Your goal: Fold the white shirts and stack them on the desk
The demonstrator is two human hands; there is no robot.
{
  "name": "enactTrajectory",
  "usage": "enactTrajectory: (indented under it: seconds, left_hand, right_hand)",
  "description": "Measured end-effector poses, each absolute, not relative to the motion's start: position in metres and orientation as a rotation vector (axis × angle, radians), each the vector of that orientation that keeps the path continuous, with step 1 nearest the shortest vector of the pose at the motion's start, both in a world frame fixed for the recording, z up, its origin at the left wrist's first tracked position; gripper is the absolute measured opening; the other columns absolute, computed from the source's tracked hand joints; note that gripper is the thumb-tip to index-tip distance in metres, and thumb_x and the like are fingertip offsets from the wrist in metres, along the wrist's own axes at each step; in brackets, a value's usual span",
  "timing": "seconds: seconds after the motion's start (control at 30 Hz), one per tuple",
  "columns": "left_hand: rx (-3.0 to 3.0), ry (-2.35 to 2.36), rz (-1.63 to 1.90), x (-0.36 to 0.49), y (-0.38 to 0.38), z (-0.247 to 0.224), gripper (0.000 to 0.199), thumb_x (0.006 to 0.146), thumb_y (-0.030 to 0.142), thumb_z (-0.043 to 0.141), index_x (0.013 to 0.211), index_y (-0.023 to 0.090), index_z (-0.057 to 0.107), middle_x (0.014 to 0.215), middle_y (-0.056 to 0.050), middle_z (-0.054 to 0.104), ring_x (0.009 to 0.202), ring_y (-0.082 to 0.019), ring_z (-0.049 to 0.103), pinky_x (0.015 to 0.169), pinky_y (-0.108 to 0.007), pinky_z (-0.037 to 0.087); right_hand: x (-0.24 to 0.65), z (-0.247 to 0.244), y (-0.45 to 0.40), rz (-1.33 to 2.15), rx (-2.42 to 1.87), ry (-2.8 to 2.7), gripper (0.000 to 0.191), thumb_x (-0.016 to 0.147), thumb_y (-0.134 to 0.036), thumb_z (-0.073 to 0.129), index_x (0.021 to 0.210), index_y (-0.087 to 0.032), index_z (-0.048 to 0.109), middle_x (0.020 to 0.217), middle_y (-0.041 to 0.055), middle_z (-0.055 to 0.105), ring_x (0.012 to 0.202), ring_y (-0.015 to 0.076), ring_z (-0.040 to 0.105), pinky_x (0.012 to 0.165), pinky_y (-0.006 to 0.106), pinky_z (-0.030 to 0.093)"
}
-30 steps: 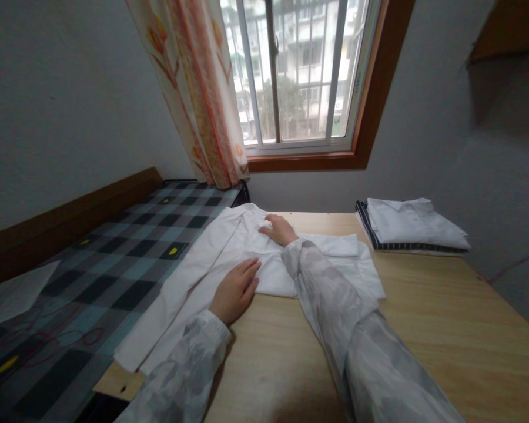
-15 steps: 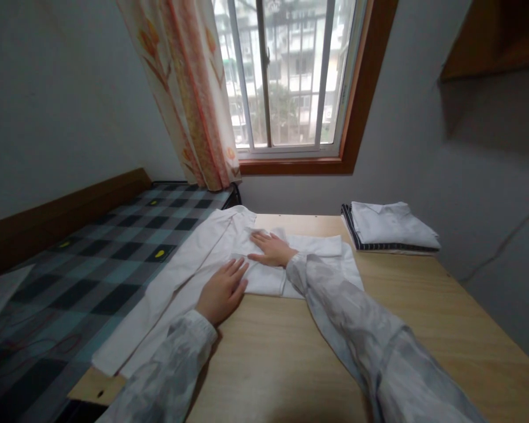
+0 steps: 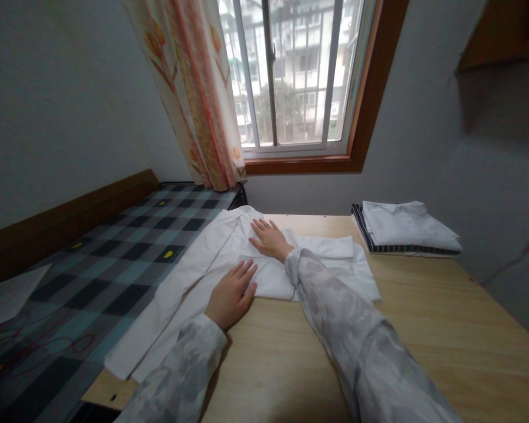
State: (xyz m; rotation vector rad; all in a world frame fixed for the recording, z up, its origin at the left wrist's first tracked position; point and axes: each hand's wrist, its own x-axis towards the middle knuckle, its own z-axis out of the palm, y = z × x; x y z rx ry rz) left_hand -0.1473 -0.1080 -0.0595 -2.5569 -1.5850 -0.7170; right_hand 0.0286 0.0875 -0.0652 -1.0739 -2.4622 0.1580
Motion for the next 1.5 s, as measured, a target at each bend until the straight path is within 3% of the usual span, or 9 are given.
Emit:
enactTrajectory:
  seconds: [0.33,0.57,0.8,0.93,1.03,1.13,1.27,1.4,1.5]
  left_hand:
    - [-2.534,-1.651,-0.726,-0.145,-0.107,-0.066,0.054,0.108,0.041,0.055,0.158,0.022,0.06,0.169,-0.015,0.053,0.156,-0.041,0.05,0.126,-0.063,0.045]
    - [-2.469,-1.658,-0.677,-0.141,-0.107,-0.065,0.066,0.102,0.058,0.063,0.157,0.021,0.061,0.168,-0.019,0.054,0.155,-0.046,0.048,0.124,-0.067,0.043]
    - [-2.475,-1.634,-0.59,-0.142,-0.103,-0.059,0.069,0.102,0.06,0.059,0.156,0.018,0.061,0.168,-0.022,0.052,0.156,-0.047,0.048,0.126,-0.067,0.04]
    - [-2.476,-1.667,-0.54,-0.142,-0.099,-0.059,0.073,0.102,0.061,0.056,0.155,0.011,0.061,0.168,-0.026,0.051,0.157,-0.046,0.047,0.13,-0.066,0.035]
    - [-2.513,-1.699,-0.543,-0.145,-0.093,-0.057,0.058,0.104,0.055,0.053,0.145,0.018,0.069,0.165,-0.023,0.056,0.157,-0.043,0.048,0.128,-0.067,0.037]
    - [-2.612,-1.776,-0.633,-0.153,-0.083,-0.048,0.042,0.105,0.047,0.05,0.125,0.024,0.078,0.156,-0.018,0.066,0.148,-0.036,0.059,0.123,-0.058,0.047]
    - [-2.437,-2.164,-0.848,-0.167,-0.063,-0.028,0.056,0.101,0.063,0.046,0.109,0.019,0.08,0.136,-0.018,0.077,0.124,-0.032,0.073,0.112,-0.044,0.055]
    - [-2.281,-2.465,-0.616,-0.174,-0.039,-0.014,0.066,0.087,0.072,0.062,0.115,0.014,0.073,0.117,-0.019,0.08,0.107,-0.032,0.076,0.095,-0.038,0.058]
    - [-2.225,-2.568,-0.392,-0.171,-0.025,-0.01,0.063,0.08,0.075,0.071,0.104,0.017,0.072,0.107,-0.016,0.081,0.104,-0.033,0.076,0.088,-0.034,0.056]
  right_hand:
    - [0.103,-0.075,0.08,0.312,-1.156,-2.606,0.084,0.11,-0.07,0.042,0.176,-0.019,0.033,0.183,0.0129,0.026,0.171,0.0318,0.023,0.138,0.051,0.019]
    - [0.165,-0.066,0.045,0.287,-1.445,-2.493,0.079,0.11,-0.064,0.043,0.175,-0.019,0.037,0.182,0.0146,0.029,0.169,0.0326,0.027,0.138,0.055,0.019]
    - [0.154,-0.049,-0.046,0.263,-0.977,-2.527,0.079,0.11,-0.063,0.047,0.178,-0.027,0.031,0.184,0.0057,0.025,0.171,0.0267,0.022,0.141,0.049,0.014]
    - [0.155,-0.06,-0.075,0.401,-1.022,-2.569,0.08,0.109,-0.063,0.051,0.179,-0.031,0.027,0.184,0.0038,0.025,0.171,0.0266,0.023,0.14,0.048,0.018]
    - [0.173,-0.068,-0.078,0.385,-1.1,-2.556,0.078,0.11,-0.064,0.048,0.178,-0.031,0.028,0.184,0.0031,0.023,0.171,0.0272,0.022,0.14,0.049,0.017]
    - [0.199,-0.072,-0.077,0.367,-1.174,-2.549,0.079,0.11,-0.066,0.046,0.178,-0.028,0.03,0.184,0.0052,0.025,0.171,0.0282,0.023,0.14,0.049,0.017]
    - [0.236,-0.073,-0.077,0.324,-1.265,-2.542,0.081,0.109,-0.066,0.047,0.177,-0.023,0.035,0.182,0.0099,0.03,0.169,0.0304,0.027,0.14,0.052,0.02]
    - [0.262,-0.071,-0.08,0.112,-1.324,-2.49,0.08,0.109,-0.064,0.047,0.174,-0.018,0.039,0.181,0.0133,0.032,0.169,0.0326,0.028,0.139,0.057,0.019]
    - [0.271,-0.075,-0.084,-0.019,-1.392,-2.429,0.079,0.109,-0.06,0.048,0.173,-0.014,0.04,0.181,0.0167,0.031,0.169,0.0345,0.028,0.138,0.058,0.021]
